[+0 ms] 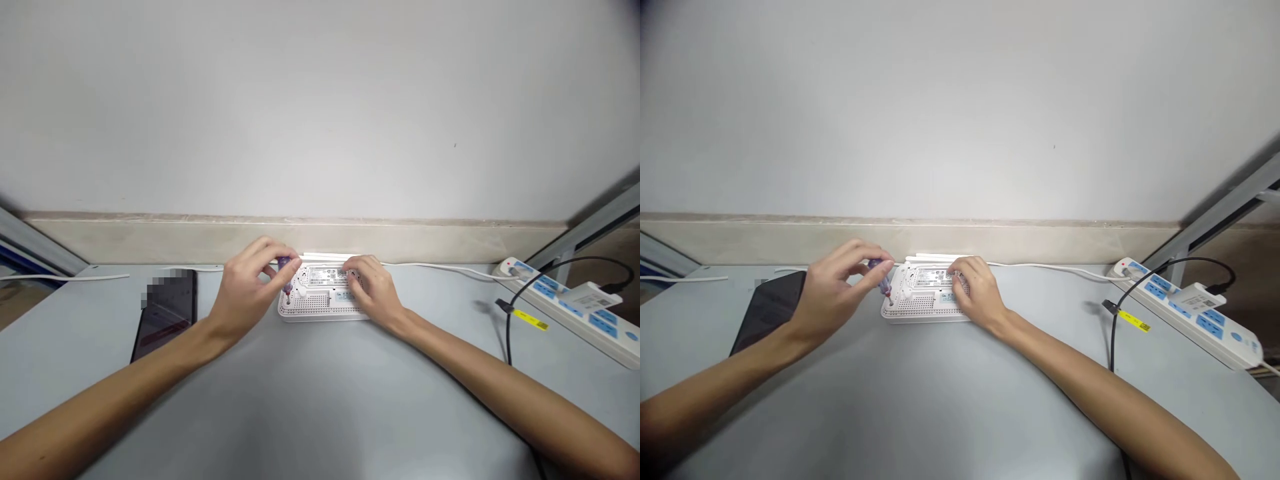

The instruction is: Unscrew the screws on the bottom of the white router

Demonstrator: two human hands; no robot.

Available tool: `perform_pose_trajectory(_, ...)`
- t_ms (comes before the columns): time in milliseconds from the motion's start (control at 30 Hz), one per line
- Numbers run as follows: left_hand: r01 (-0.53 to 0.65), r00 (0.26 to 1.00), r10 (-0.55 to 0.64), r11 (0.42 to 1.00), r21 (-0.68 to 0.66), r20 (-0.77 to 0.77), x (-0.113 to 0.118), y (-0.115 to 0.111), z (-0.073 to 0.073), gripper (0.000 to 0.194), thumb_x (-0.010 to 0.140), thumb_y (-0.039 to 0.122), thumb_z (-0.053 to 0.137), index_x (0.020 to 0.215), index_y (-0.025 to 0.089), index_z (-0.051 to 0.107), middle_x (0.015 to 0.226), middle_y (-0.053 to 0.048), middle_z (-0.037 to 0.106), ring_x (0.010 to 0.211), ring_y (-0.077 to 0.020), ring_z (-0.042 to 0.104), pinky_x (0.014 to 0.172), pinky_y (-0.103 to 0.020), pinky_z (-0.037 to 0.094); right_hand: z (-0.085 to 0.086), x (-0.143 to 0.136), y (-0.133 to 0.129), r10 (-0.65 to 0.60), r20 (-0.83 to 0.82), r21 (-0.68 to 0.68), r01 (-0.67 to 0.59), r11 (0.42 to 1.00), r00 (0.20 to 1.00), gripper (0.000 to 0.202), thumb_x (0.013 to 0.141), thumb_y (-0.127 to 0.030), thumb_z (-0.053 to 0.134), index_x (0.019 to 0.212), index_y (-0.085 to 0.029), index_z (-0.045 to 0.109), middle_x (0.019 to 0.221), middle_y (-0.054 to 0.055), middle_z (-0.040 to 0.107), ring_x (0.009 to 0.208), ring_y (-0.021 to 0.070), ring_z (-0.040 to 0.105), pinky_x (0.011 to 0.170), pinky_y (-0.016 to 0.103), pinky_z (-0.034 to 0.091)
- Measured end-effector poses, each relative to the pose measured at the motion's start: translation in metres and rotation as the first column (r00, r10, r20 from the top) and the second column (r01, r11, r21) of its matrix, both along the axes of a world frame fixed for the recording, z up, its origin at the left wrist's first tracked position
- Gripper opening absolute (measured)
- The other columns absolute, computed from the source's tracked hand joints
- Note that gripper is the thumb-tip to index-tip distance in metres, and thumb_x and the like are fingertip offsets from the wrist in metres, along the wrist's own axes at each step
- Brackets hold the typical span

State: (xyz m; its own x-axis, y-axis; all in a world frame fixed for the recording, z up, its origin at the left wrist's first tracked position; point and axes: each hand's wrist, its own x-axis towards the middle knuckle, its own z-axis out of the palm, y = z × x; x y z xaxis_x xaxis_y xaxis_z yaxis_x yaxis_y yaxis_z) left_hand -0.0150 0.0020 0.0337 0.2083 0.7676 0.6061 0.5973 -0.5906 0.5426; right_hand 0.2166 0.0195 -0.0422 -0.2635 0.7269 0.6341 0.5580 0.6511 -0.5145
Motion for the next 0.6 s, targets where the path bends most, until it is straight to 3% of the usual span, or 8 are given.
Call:
perform_pose_trajectory(133, 0.005, 0.989, -0.006, 1.000, 0.007, 0.145, 0.001, -0.002, -0.026, 0.014, 0.089, 0.027, 0.059, 0.100, 0.023, 0.067, 0.085, -0.001, 0.066, 0.062, -0.0100, 0.060, 0.064, -0.027, 0.053, -0.005, 0.000, -0.002, 0.026, -0.038, 0.013, -0.025, 1.000, 0.999, 0.021, 0.088, -0.014, 0.045, 0.099, -0.021, 0.061, 0.100, 0.008, 0.065, 0.102, 0.0226, 0.056, 0.090, 0.041, 0.046)
perform_pose_trajectory(233, 0.134, 0.923, -0.104, 0.989, -0.055, 0.371, 0.000, -0.003, -0.038, 0.014, 0.089, 0.025, 0.060, 0.103, 0.023, 0.063, 0.081, -0.001, 0.066, 0.069, -0.0138, 0.064, 0.060, -0.028, 0.054, -0.009, 0.001, -0.005, 0.027, -0.085, -0.017, -0.029, 0.999, 0.996, 0.023, 0.088, -0.013, 0.045, 0.099, -0.022, 0.062, 0.102, 0.007, 0.065, 0.103, 0.0226, 0.056, 0.091, 0.042, 0.046)
perform_pose_trajectory(333, 0.190, 0.863, -0.126, 0.978, -0.082, 0.490, -0.002, -0.002, -0.044, 0.011, 0.090, 0.025, 0.058, 0.100, 0.022, 0.062, 0.082, -0.002, 0.066, 0.071, -0.0152, 0.065, 0.058, -0.028, 0.055, -0.012, 0.001, -0.006, 0.031, -0.102, -0.050, -0.036, 0.998, 0.994, 0.024, 0.088, -0.012, 0.044, 0.098, -0.023, 0.062, 0.103, 0.007, 0.065, 0.103, 0.0224, 0.057, 0.090, 0.042, 0.046)
perform_pose_trajectory(533, 0.030, 0.908, -0.060, 0.996, 0.079, 0.415, -0.008, 0.006, -0.046, 0.015, 0.085, 0.023, 0.067, 0.099, 0.024, 0.070, 0.086, -0.003, 0.063, 0.074, -0.0133, 0.062, 0.064, -0.029, 0.056, -0.012, 0.002, -0.007, 0.025, -0.088, -0.046, -0.029, 0.998, 0.996, 0.024, 0.084, -0.010, 0.045, 0.093, -0.022, 0.064, 0.102, 0.007, 0.064, 0.100, 0.0221, 0.057, 0.090, 0.042, 0.046)
perform_pose_trajectory(600, 0.051, 0.910, -0.108, 0.988, 0.148, 0.402, -0.007, 0.007, -0.046, 0.022, 0.082, 0.021, 0.070, 0.103, 0.027, 0.070, 0.085, -0.002, 0.063, 0.073, -0.0137, 0.063, 0.063, -0.031, 0.057, -0.011, 0.002, -0.007, 0.017, -0.081, -0.058, -0.021, 0.998, 0.997, 0.024, 0.084, -0.010, 0.045, 0.092, -0.022, 0.064, 0.102, 0.007, 0.064, 0.102, 0.0223, 0.056, 0.090, 0.042, 0.046)
